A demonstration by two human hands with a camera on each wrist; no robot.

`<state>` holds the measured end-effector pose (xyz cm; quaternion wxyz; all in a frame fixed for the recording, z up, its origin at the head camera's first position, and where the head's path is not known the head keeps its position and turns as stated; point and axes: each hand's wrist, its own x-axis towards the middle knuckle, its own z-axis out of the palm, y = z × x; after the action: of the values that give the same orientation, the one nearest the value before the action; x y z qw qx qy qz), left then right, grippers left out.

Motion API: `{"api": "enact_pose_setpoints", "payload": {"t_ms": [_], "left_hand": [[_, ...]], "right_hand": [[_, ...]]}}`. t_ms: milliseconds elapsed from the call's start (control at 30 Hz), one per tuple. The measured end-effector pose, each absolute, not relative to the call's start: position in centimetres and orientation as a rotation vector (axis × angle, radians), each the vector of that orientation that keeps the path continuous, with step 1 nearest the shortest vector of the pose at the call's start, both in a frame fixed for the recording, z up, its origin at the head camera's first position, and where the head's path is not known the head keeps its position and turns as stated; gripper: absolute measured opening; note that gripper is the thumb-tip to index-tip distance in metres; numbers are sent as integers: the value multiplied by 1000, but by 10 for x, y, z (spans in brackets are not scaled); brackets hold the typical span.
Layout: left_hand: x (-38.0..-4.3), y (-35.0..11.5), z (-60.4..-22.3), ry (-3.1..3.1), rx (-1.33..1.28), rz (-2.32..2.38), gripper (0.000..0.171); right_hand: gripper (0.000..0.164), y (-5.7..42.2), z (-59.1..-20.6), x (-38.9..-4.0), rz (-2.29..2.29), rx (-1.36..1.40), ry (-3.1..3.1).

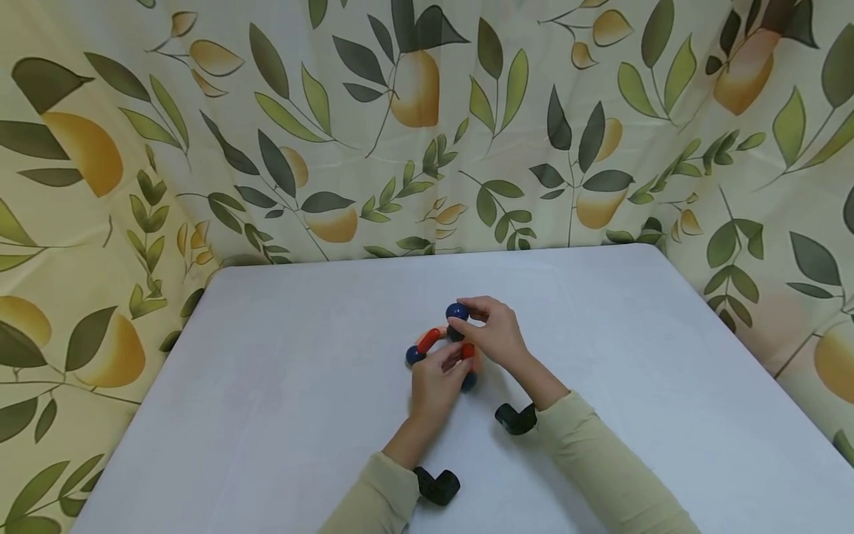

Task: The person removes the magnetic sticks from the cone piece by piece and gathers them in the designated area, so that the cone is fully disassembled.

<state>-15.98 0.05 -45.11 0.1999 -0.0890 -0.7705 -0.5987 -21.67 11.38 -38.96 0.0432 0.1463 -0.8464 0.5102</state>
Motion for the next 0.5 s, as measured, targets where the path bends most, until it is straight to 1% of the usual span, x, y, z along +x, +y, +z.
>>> {"api": "enact_pose_setpoints", "payload": {"t_ms": [133,300,400,500], "left_hand": [[-161,1,-448,-2171,-250,-1627,27],[-167,-10,-439,-2042,-386,-1391,27],[-175,-19,-433,-1993,-343,-1278,30],[-183,-26,-431,-2097,-252,-1247,36]], "right_hand": [[41,115,-389,-217,1573,447,-2587],[40,116,-389,-219,1541,448,-2604],[40,117,-389,-220,1554,443,-2601],[40,118,-390,-221,1568,438,-2607]]}}
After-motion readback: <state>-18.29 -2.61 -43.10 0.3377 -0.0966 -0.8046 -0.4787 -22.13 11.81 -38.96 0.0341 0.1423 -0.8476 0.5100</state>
